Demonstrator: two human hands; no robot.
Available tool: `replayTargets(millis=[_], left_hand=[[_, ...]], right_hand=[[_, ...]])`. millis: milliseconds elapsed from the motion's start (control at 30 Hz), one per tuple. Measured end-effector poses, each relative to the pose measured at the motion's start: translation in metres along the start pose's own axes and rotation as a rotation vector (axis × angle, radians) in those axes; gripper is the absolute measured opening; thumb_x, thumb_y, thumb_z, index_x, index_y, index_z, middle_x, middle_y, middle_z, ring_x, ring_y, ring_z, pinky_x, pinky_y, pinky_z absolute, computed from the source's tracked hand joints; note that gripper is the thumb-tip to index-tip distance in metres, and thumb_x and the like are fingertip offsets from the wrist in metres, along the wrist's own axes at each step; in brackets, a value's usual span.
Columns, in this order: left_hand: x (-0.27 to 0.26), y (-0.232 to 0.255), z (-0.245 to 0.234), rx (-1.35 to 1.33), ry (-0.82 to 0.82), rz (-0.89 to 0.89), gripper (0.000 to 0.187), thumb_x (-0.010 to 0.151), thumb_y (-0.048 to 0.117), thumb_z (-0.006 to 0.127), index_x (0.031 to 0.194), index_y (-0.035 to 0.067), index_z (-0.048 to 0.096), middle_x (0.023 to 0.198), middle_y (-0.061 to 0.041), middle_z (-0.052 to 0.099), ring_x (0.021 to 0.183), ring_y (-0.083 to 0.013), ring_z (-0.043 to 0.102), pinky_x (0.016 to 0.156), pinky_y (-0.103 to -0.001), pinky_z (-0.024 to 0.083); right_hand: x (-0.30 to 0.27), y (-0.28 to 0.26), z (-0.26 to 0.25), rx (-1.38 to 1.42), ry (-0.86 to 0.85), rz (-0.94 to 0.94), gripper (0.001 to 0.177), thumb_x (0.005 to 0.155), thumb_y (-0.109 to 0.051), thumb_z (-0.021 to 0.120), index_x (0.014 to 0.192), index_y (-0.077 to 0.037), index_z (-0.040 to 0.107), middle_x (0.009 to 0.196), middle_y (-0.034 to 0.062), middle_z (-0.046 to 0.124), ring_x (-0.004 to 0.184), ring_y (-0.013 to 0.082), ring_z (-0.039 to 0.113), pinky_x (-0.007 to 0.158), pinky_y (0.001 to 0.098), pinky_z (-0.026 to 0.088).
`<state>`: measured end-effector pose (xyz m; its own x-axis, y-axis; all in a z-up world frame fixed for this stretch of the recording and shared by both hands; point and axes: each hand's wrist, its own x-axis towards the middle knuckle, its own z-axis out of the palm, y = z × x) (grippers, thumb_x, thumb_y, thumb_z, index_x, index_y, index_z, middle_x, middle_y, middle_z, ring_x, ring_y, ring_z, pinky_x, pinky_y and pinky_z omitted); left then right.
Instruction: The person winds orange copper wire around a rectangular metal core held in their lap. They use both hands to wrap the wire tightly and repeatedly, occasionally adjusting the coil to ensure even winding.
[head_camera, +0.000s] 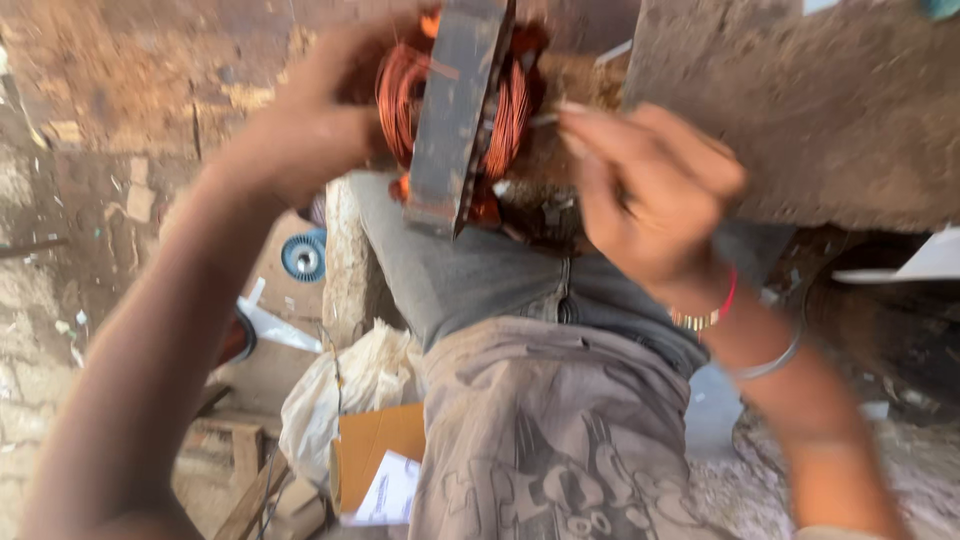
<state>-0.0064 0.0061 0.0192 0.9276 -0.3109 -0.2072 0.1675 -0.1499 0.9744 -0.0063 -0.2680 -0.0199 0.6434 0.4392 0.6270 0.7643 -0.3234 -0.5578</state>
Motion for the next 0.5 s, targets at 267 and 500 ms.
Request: replayTargets(millis=[267, 500], left_hand=[[0.013, -0.007, 0.002, 0.296, 0.022, 0.152, 0.048, 0.08, 0.021, 0.081, 0.123, 0.006, 0.067, 0.112, -0.005, 0.075, 0.103, -0.0114, 0.072, 0.095, -0.03, 0.057], [0.011, -0.022, 0.006, 0.358, 0.085, 0.189, 0.054, 0.085, 0.016, 0.087, 0.133, 0.002, 0.066, 0.118, -0.01, 0.078, 0.111, -0.0176, 0.077, 0.098, -0.033, 0.061]], right_hand=[[-0.018, 0.005, 0.009, 0.189, 0.22, 0.332, 0.012, 0.108, 0.006, 0.073, 0.12, 0.005, 0.072, 0.087, 0.0081, 0.065, 0.067, 0.0082, 0.053, 0.058, 0.0225, 0.039], [0.007, 0.003, 0.012, 0.356, -0.044, 0.442, 0.034, 0.104, -0.001, 0.075, 0.136, 0.003, 0.063, 0.103, 0.0073, 0.073, 0.072, 0.0063, 0.067, 0.055, 0.0162, 0.046]])
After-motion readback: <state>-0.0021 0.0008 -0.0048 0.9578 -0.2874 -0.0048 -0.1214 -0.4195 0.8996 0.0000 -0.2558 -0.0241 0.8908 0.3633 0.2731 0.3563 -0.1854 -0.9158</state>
